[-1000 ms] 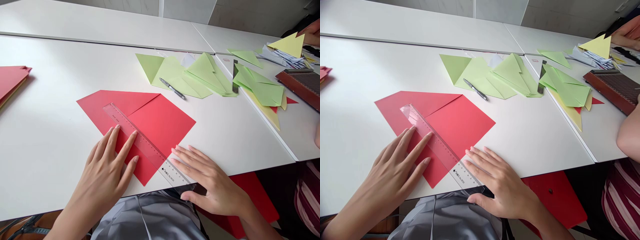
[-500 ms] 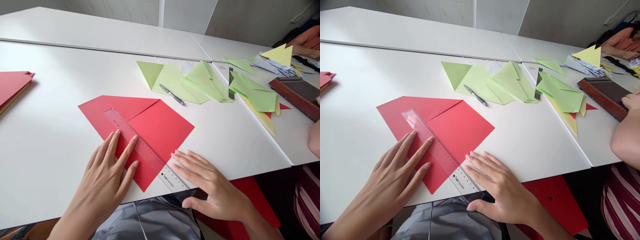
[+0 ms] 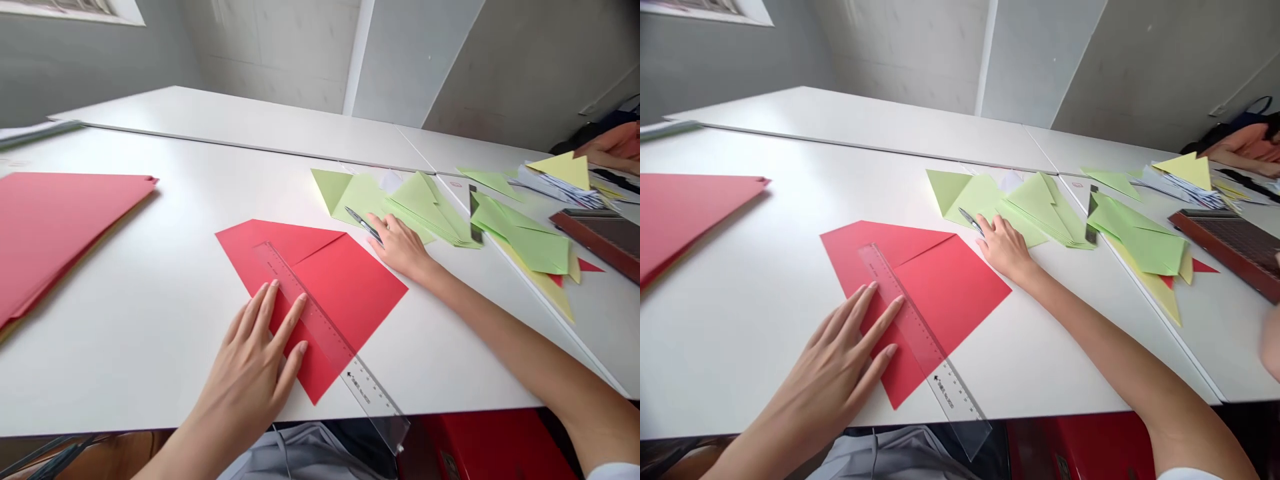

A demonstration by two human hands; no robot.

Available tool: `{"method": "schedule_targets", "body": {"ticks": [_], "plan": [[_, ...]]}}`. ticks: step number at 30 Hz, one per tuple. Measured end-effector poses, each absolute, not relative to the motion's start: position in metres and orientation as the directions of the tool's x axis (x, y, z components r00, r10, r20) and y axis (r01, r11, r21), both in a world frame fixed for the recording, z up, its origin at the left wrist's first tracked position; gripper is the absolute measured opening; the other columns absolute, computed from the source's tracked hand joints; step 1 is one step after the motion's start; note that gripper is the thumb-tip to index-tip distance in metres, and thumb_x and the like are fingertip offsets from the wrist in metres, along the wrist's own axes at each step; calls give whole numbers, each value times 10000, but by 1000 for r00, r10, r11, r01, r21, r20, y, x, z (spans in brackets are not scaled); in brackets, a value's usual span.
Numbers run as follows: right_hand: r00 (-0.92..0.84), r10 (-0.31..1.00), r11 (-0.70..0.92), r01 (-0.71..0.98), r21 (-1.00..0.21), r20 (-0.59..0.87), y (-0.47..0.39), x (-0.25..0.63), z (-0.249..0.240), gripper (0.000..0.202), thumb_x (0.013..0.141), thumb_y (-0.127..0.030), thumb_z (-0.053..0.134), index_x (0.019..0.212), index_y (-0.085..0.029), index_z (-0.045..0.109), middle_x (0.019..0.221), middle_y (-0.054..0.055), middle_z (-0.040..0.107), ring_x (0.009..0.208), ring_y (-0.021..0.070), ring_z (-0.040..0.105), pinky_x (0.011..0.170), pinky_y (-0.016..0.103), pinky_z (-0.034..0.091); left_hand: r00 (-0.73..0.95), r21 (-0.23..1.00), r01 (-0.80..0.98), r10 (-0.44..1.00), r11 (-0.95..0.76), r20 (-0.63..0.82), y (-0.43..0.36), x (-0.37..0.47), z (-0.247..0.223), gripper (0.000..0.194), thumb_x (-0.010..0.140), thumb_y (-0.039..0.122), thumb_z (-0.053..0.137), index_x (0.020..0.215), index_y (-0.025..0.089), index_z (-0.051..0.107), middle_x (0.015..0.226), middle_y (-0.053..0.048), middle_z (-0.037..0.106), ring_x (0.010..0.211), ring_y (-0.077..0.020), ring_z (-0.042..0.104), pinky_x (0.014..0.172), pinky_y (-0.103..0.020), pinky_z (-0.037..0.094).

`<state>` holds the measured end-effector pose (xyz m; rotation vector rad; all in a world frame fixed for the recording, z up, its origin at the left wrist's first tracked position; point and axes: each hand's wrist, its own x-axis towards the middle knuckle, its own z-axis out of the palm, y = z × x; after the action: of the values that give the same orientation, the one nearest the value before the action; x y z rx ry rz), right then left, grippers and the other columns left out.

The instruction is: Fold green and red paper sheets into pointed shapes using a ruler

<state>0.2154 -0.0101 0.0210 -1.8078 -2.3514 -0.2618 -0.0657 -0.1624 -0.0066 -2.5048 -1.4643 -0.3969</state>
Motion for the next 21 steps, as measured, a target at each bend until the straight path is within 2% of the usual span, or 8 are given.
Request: {"method": "schedule_targets", "body": {"ticks": [5, 7, 10, 13, 16, 21], "plan": [[-348, 912, 360, 933, -19, 216, 3, 220, 12, 528, 943, -177, 375, 1452, -289, 457, 894, 48, 591, 612, 172, 504, 543, 278, 341, 459, -103, 886, 823, -453, 335, -168, -64, -5, 597, 999, 409, 367, 1551, 217, 247, 1564, -218, 290, 1438, -352, 329, 1045, -504, 483], [-365, 896, 400, 911, -102, 255, 3, 226, 12, 528, 919, -143, 353, 1397, -277, 533, 817, 33, 557, 591, 167, 475, 538, 277, 348, 452, -111, 890, 825, -442, 338, -170, -64, -5, 603, 997, 412, 374, 1554, 228, 236, 1566, -209, 294, 1436, -344, 337, 1041, -492, 491], [-300, 868, 432, 849, -305, 397, -2, 230, 15, 442, 931, -171, 336, 1222, -220, 665, 760, 30, 525, 612, 168, 483, 573, 289, 401, 444, -115, 895, 830, -432, 338, -171, -63, -5, 613, 993, 417, 377, 1558, 237, 220, 1572, -198, 289, 1440, -341, 330, 1046, -493, 488], [-200, 864, 460, 686, -564, 461, -15, 227, 22, 365, 984, -271, 356, 1118, -221, 692, 763, 21, 548, 634, 159, 525, 609, 298, 463, 441, -107, 896, 833, -432, 334, -171, -64, -5, 617, 992, 414, 382, 1560, 241, 213, 1579, -186, 283, 1444, -337, 325, 1052, -491, 481], [-141, 900, 426, 473, -771, 411, -30, 222, 29, 277, 979, -388, 487, 1100, -242, 688, 765, 0, 573, 679, 147, 591, 686, 303, 529, 442, -91, 894, 835, -438, 327, -170, -65, -4, 617, 994, 415, 385, 1561, 246, 210, 1590, -166, 270, 1447, -333, 320, 1067, -485, 465], [-143, 927, 369, 197, -909, 346, -49, 219, 37, 237, 920, -400, 630, 1104, -266, 694, 824, -4, 611, 751, 149, 638, 781, 340, 580, 454, -96, 889, 830, -449, 323, -171, -66, -3, 614, 997, 417, 376, 1560, 234, 214, 1599, -169, 242, 1446, -344, 318, 1064, -490, 455]]}}
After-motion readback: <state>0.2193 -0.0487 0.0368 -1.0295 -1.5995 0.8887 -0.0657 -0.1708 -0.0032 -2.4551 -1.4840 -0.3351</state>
